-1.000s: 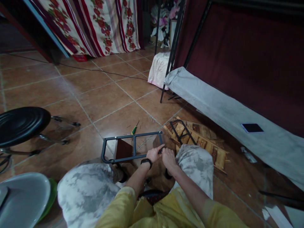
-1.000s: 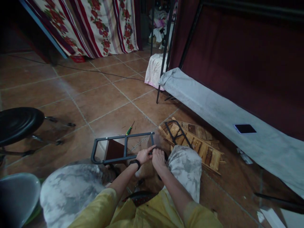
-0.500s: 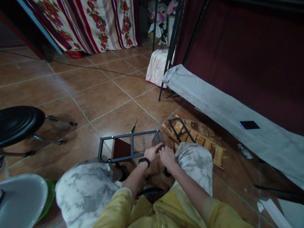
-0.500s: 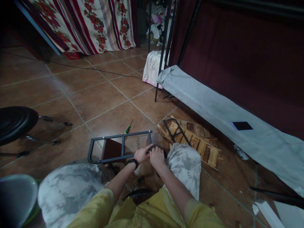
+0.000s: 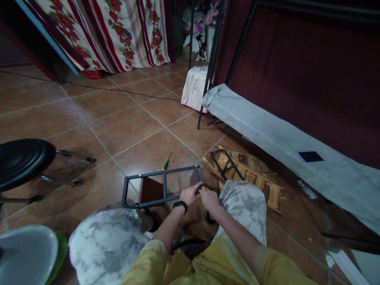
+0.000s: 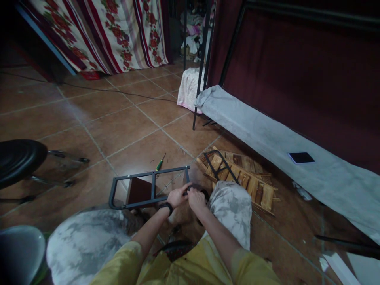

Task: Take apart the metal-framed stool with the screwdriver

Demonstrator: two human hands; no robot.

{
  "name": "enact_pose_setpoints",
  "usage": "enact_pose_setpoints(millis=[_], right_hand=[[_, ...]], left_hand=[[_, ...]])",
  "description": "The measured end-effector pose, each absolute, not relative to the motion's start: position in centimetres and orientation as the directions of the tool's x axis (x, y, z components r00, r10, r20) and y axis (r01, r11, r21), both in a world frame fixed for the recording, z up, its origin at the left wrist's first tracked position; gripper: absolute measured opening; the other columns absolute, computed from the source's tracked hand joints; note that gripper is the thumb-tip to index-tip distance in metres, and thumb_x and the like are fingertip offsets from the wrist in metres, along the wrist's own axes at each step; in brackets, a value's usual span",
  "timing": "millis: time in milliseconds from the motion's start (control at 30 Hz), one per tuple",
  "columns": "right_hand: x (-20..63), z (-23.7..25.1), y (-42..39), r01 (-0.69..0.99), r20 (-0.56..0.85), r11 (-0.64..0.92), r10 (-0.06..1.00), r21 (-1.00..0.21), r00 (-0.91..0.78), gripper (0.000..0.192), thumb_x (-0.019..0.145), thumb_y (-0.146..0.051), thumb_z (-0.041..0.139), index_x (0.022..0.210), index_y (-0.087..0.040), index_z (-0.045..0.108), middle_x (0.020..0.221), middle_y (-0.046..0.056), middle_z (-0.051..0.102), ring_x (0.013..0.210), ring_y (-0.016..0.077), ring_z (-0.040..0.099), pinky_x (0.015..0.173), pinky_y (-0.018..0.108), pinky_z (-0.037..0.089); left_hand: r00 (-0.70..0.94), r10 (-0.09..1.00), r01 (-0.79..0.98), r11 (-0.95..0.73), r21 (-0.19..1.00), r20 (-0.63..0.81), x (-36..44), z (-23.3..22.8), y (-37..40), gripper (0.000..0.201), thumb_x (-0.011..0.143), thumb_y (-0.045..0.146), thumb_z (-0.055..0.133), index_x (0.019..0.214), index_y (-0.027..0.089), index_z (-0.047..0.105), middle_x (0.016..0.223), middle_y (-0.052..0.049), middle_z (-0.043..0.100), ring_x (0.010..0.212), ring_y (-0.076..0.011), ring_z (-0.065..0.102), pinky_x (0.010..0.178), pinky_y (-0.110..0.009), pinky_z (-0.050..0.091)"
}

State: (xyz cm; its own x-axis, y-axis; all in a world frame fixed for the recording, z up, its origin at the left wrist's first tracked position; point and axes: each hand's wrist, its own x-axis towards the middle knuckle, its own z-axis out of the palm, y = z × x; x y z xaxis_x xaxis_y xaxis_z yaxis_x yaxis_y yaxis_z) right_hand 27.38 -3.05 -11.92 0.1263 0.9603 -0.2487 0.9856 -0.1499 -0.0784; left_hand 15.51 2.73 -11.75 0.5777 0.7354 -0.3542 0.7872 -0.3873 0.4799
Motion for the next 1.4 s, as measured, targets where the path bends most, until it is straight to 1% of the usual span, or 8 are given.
enact_pose_setpoints(millis=[167, 400, 667, 900, 1167, 1233, 1300, 1400], right_hand=[[27.4, -11.5, -3.6, 0.998, -0.201, 0.007, 0.979, -0.064, -0.02, 0.024, 0.09, -0.009, 0.032, 0.103, -0.016, 0.051, 0.099, 0.011, 0.06, 0.094, 0.021, 0.056, 0.084, 0.034, 0.038], [26.8, -11.5, -2.9, 0.973, -0.257, -0.129, 0.963, -0.191, 0.078, 0.023, 0.094, -0.022, 0.033, 0.111, -0.015, 0.046, 0.096, 0.01, 0.062, 0.087, 0.0186, 0.06, 0.073, 0.028, 0.042], [27.8, -11.6, -3.6, 0.976, -0.164, 0.175, 0.967, -0.128, -0.195, 0.022, 0.088, -0.007, 0.037, 0.099, -0.017, 0.052, 0.099, 0.009, 0.06, 0.097, 0.0208, 0.055, 0.089, 0.035, 0.039], [27.8, -11.1, -2.1, 0.947, -0.356, -0.216, 0.927, -0.236, 0.122, 0.03, 0.095, -0.034, 0.034, 0.116, -0.015, 0.045, 0.094, 0.009, 0.065, 0.085, 0.0204, 0.063, 0.07, 0.029, 0.044], [28.7, -11.1, -3.5, 0.948, -0.138, 0.057, 0.985, -0.313, -0.104, 0.023, 0.084, -0.007, 0.04, 0.099, -0.019, 0.053, 0.1, 0.008, 0.061, 0.098, 0.0194, 0.056, 0.088, 0.033, 0.041], [29.6, -11.1, -2.9, 0.804, -0.191, -0.166, 0.979, -0.571, 0.066, 0.018, 0.081, -0.008, 0.043, 0.088, -0.019, 0.054, 0.091, 0.005, 0.062, 0.089, 0.0169, 0.058, 0.081, 0.029, 0.044], [30.5, -11.1, -1.6, 0.417, -0.379, -0.452, 0.891, -0.788, 0.249, 0.011, 0.077, -0.011, 0.044, 0.076, -0.019, 0.052, 0.072, 0.001, 0.06, 0.068, 0.0138, 0.057, 0.067, 0.024, 0.045], [31.5, -11.2, 0.6, -0.042, -0.575, -0.587, 0.773, -0.809, 0.269, 0.01, 0.076, -0.019, 0.041, 0.068, -0.019, 0.047, 0.051, -0.005, 0.048, 0.043, 0.0096, 0.043, 0.049, 0.021, 0.042]], left_hand=[[0.578, 0.722, 0.792, -0.382, 0.477, -0.38, 15.1, -12.0, 2.8, 0.061, 0.083, 0.037, 0.051, 0.139, 0.041, 0.027, 0.125, 0.002, 0.058, 0.111, -0.0183, 0.056, 0.083, -0.026, 0.046], [0.584, 0.739, 0.775, -0.386, 0.499, -0.336, 15.0, -12.3, 2.7, 0.062, 0.084, 0.028, 0.049, 0.14, 0.04, 0.025, 0.124, 0.001, 0.059, 0.109, -0.0194, 0.057, 0.085, -0.029, 0.046], [0.59, 0.734, 0.778, -0.403, 0.483, -0.337, 15.0, -12.7, 2.8, 0.061, 0.084, 0.032, 0.049, 0.14, 0.04, 0.027, 0.121, -0.002, 0.061, 0.107, -0.0223, 0.059, 0.083, -0.032, 0.047], [0.58, 0.742, 0.777, -0.379, 0.503, -0.337, 15.3, -12.4, 2.7, 0.061, 0.084, 0.033, 0.05, 0.14, 0.04, 0.027, 0.119, -0.002, 0.062, 0.107, -0.0213, 0.058, 0.083, -0.03, 0.046], [0.582, 0.739, 0.774, -0.373, 0.512, -0.34, 15.2, -12.4, 2.9, 0.066, 0.082, 0.039, 0.055, 0.14, 0.041, 0.025, 0.121, 0.001, 0.061, 0.108, -0.0201, 0.058, 0.083, -0.029, 0.046], [0.578, 0.733, 0.778, -0.364, 0.511, -0.358, 15.1, -12.2, 2.9, 0.066, 0.081, 0.043, 0.056, 0.139, 0.041, 0.026, 0.121, 0.001, 0.061, 0.108, -0.02, 0.058, 0.082, -0.028, 0.046], [0.566, 0.733, 0.791, -0.354, 0.498, -0.378, 15.2, -11.9, 2.9, 0.065, 0.081, 0.044, 0.057, 0.138, 0.042, 0.027, 0.12, 0.002, 0.061, 0.107, -0.0198, 0.058, 0.082, -0.028, 0.046], [0.548, 0.741, 0.81, -0.355, 0.467, -0.388, 15.5, -11.7, 2.7, 0.063, 0.081, 0.044, 0.056, 0.138, 0.041, 0.028, 0.118, 0.0, 0.062, 0.107, -0.0206, 0.058, 0.083, -0.028, 0.045]])
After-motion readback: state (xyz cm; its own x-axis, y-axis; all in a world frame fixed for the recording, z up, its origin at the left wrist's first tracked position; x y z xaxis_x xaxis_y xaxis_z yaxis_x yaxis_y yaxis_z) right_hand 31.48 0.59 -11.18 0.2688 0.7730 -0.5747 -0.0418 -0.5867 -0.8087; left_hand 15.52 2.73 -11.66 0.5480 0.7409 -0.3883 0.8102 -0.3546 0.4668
